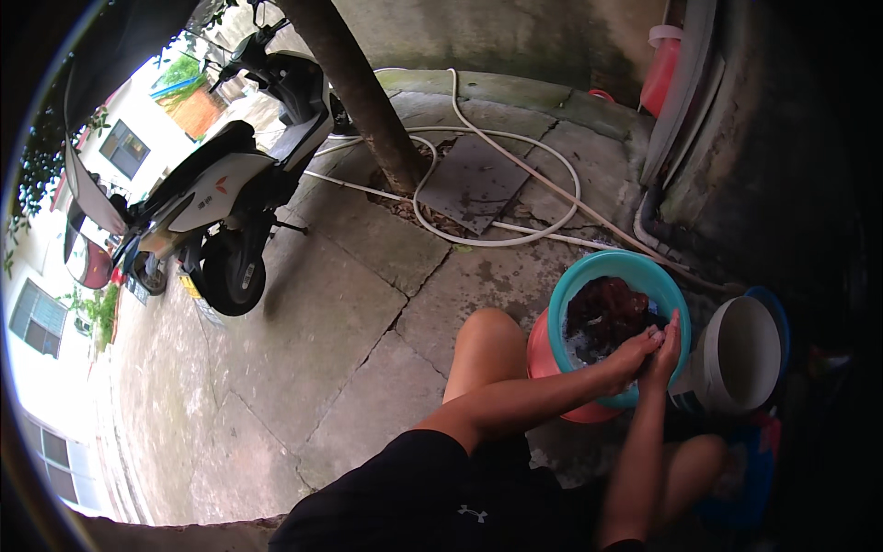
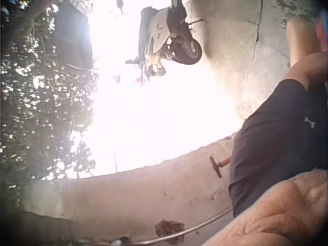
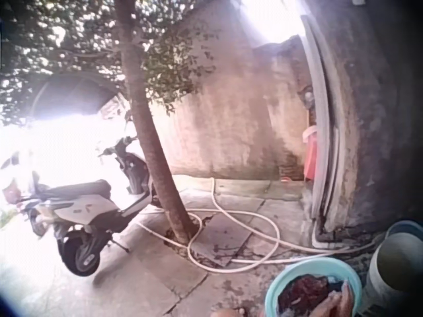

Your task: The person washes clothes by hand in a basin of soapy water, scrubbing individual garments between their hands and submerging them.

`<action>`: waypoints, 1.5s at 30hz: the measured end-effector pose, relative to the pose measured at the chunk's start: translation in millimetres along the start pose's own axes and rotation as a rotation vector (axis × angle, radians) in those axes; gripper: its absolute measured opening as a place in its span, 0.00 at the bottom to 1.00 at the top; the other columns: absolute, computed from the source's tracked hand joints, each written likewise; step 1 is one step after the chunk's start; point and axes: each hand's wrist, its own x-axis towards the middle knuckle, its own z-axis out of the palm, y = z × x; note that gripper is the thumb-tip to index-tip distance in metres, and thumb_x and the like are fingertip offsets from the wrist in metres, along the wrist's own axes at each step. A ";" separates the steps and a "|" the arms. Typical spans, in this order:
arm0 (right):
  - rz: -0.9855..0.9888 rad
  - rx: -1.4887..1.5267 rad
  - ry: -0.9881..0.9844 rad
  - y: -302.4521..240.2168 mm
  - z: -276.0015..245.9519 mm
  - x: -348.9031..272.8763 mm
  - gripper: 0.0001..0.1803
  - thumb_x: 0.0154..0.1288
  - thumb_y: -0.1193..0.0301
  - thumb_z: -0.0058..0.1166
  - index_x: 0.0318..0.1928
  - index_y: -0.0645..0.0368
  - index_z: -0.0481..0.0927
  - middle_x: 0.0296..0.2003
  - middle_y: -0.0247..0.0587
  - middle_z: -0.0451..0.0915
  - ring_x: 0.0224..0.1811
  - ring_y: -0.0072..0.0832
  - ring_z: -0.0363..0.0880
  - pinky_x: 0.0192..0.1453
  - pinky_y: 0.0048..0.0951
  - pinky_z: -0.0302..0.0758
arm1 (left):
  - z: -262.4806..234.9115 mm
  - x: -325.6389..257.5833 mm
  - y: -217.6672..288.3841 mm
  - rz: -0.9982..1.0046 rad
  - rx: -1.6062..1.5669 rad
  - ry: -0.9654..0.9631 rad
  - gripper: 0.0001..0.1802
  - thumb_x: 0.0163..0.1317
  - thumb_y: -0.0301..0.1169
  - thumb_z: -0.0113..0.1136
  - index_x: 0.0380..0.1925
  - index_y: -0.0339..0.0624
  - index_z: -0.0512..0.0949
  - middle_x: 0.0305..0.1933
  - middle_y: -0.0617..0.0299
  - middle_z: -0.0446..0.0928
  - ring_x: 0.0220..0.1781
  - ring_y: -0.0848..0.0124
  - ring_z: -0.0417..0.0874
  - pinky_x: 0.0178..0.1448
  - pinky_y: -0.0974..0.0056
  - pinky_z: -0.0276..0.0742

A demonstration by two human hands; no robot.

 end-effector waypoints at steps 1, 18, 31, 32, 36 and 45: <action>0.020 0.050 -0.056 15.6 -6.3 2.3 0.30 0.78 0.56 0.35 0.71 0.62 0.62 0.67 0.47 0.67 0.69 0.35 0.65 0.73 0.34 0.59 | -4.2 6.2 -3.5 0.085 0.077 0.086 0.31 0.74 0.52 0.44 0.69 0.47 0.61 0.69 0.64 0.64 0.71 0.69 0.62 0.75 0.60 0.53; -0.019 -0.088 -0.103 47.9 29.5 -39.1 0.34 0.67 0.51 0.54 0.69 0.50 0.67 0.64 0.52 0.71 0.66 0.42 0.70 0.72 0.36 0.62 | -45.8 29.8 16.2 0.150 0.107 0.177 0.33 0.72 0.55 0.44 0.66 0.43 0.64 0.65 0.59 0.66 0.66 0.67 0.64 0.73 0.60 0.54; 0.147 0.220 -0.007 52.7 -2.3 -6.1 0.31 0.78 0.56 0.39 0.72 0.62 0.60 0.71 0.44 0.62 0.72 0.33 0.61 0.74 0.33 0.56 | -5.0 16.3 23.1 0.000 0.063 0.087 0.32 0.73 0.51 0.44 0.68 0.43 0.62 0.64 0.61 0.68 0.64 0.69 0.67 0.71 0.62 0.58; 0.013 0.002 -0.070 34.5 33.1 -29.0 0.30 0.78 0.59 0.38 0.71 0.65 0.61 0.71 0.46 0.62 0.73 0.36 0.59 0.75 0.35 0.54 | -22.9 19.9 28.5 0.091 0.042 0.157 0.30 0.74 0.52 0.44 0.64 0.42 0.66 0.61 0.61 0.71 0.60 0.68 0.70 0.68 0.61 0.62; -0.240 -0.347 -0.192 -8.4 54.1 -44.1 0.28 0.78 0.60 0.36 0.68 0.67 0.65 0.71 0.53 0.62 0.75 0.40 0.57 0.76 0.36 0.52 | -47.0 40.7 27.2 0.173 -0.128 0.134 0.30 0.73 0.57 0.42 0.57 0.44 0.74 0.58 0.62 0.74 0.59 0.69 0.72 0.66 0.62 0.64; 0.094 0.093 -0.115 58.7 -31.3 37.8 0.31 0.78 0.56 0.37 0.72 0.63 0.59 0.72 0.49 0.58 0.74 0.40 0.57 0.76 0.38 0.53 | -16.2 36.7 -12.2 0.171 0.264 0.221 0.33 0.75 0.52 0.41 0.68 0.37 0.62 0.67 0.60 0.66 0.66 0.68 0.66 0.71 0.63 0.56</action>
